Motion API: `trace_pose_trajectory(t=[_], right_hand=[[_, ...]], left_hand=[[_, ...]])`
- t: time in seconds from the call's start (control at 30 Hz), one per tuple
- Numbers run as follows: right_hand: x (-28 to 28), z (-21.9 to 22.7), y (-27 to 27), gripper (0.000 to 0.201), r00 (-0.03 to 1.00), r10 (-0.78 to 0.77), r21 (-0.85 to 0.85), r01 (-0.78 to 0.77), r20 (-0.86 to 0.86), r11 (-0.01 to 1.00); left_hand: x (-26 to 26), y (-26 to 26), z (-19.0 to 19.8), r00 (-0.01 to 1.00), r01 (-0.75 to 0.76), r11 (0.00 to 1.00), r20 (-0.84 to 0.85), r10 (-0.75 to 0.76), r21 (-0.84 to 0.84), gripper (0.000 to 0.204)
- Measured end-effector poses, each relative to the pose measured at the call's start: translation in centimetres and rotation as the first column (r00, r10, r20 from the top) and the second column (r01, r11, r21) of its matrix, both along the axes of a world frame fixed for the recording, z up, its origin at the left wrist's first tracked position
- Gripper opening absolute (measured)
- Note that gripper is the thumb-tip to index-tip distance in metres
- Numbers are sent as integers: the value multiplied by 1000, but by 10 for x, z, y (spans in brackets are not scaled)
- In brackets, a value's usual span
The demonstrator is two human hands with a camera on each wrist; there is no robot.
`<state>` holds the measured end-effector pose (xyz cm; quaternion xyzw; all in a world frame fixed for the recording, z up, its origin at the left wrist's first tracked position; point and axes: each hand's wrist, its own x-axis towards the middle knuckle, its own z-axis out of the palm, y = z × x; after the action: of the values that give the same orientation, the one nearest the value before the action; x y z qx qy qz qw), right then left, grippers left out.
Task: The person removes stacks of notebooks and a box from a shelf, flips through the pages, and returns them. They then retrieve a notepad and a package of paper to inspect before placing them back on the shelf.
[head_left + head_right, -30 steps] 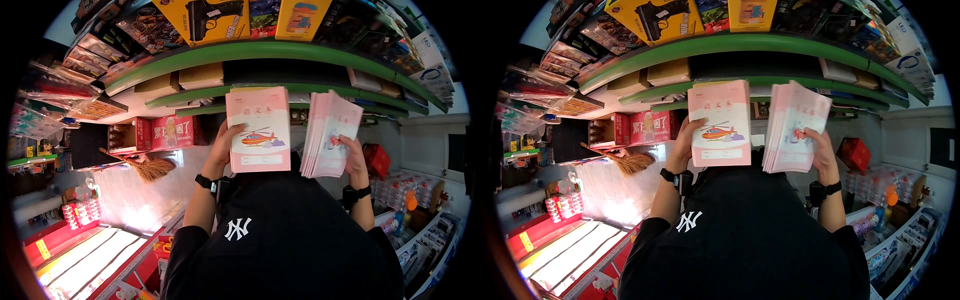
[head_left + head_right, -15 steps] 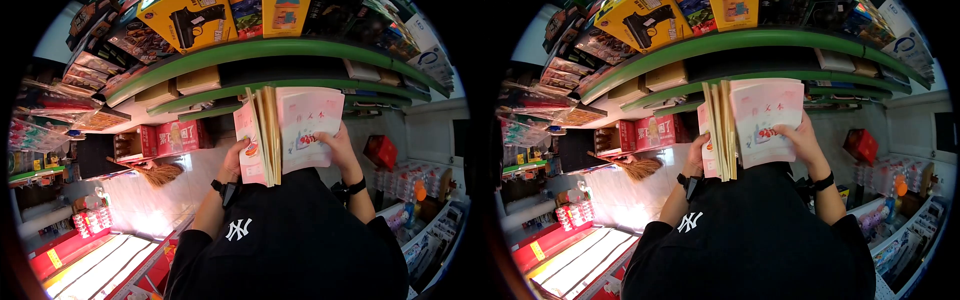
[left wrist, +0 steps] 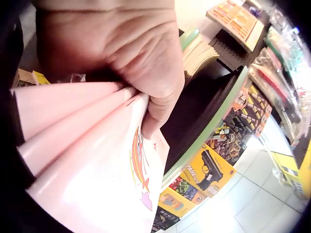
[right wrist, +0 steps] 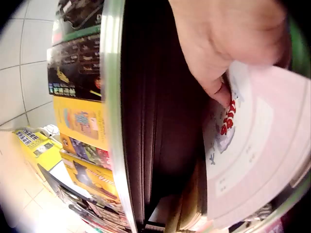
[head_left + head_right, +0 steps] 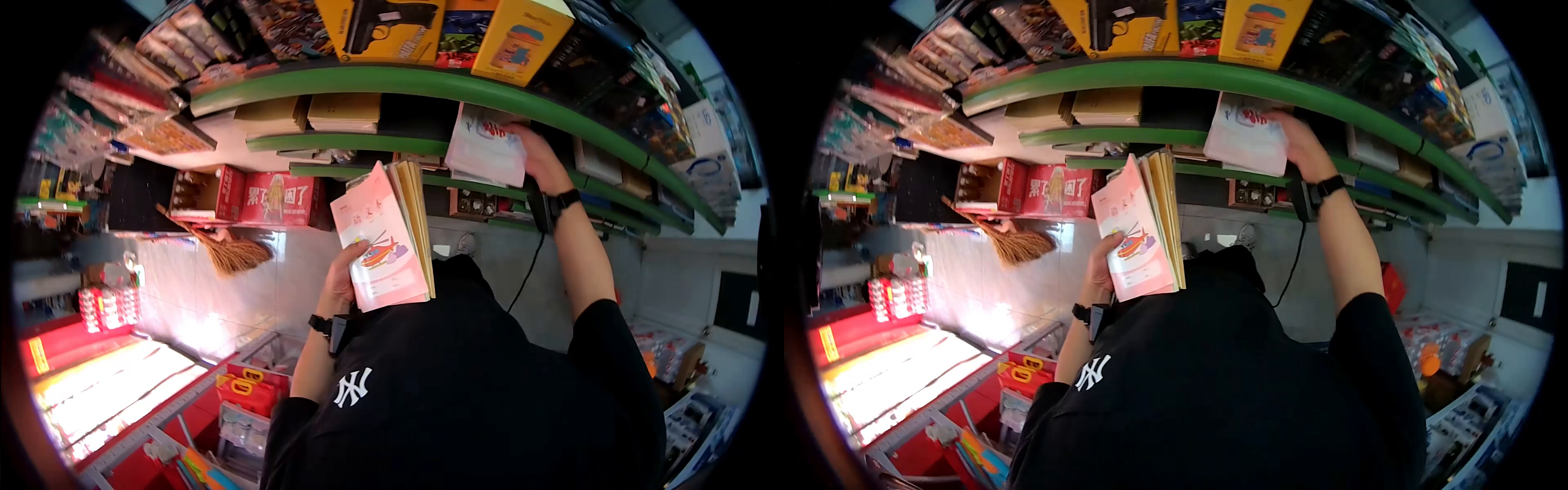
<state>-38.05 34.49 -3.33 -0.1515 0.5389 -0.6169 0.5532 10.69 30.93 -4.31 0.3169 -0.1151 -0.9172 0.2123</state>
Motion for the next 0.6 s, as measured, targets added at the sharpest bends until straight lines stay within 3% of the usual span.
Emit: trace_pose_trajectory(t=[0.07, 0.1, 0.13, 0.27, 0.4, 0.6], right_hand=[[-18, -11, -16, 34, 998, 55, -96, -56, -17, 994], [-3, 19, -4, 42, 982, 159, -253, -181, -105, 950], [-5, 24, -7, 41, 965, 202, -302, -245, -167, 921], [-45, -10, -43, 38, 874, 207, -222, -328, -439, 918], [-70, -49, -64, 35, 706, 182, -116, -352, -684, 929], [-52, -79, -91, 31, 496, 93, -118, -378, -863, 918]], left_hand=[[7, 5, 7, 998, -57, 998, 1, 57, 3, 44], [9, 6, 8, 996, -83, 996, -7, 83, 7, 44], [12, 8, 7, 994, -107, 994, -11, 107, 12, 45], [18, 15, 8, 980, -198, 980, -2, 198, 39, 45], [21, 18, 2, 970, -241, 970, 29, 241, 24, 46], [12, 14, 6, 969, -248, 969, 29, 247, 23, 46]])
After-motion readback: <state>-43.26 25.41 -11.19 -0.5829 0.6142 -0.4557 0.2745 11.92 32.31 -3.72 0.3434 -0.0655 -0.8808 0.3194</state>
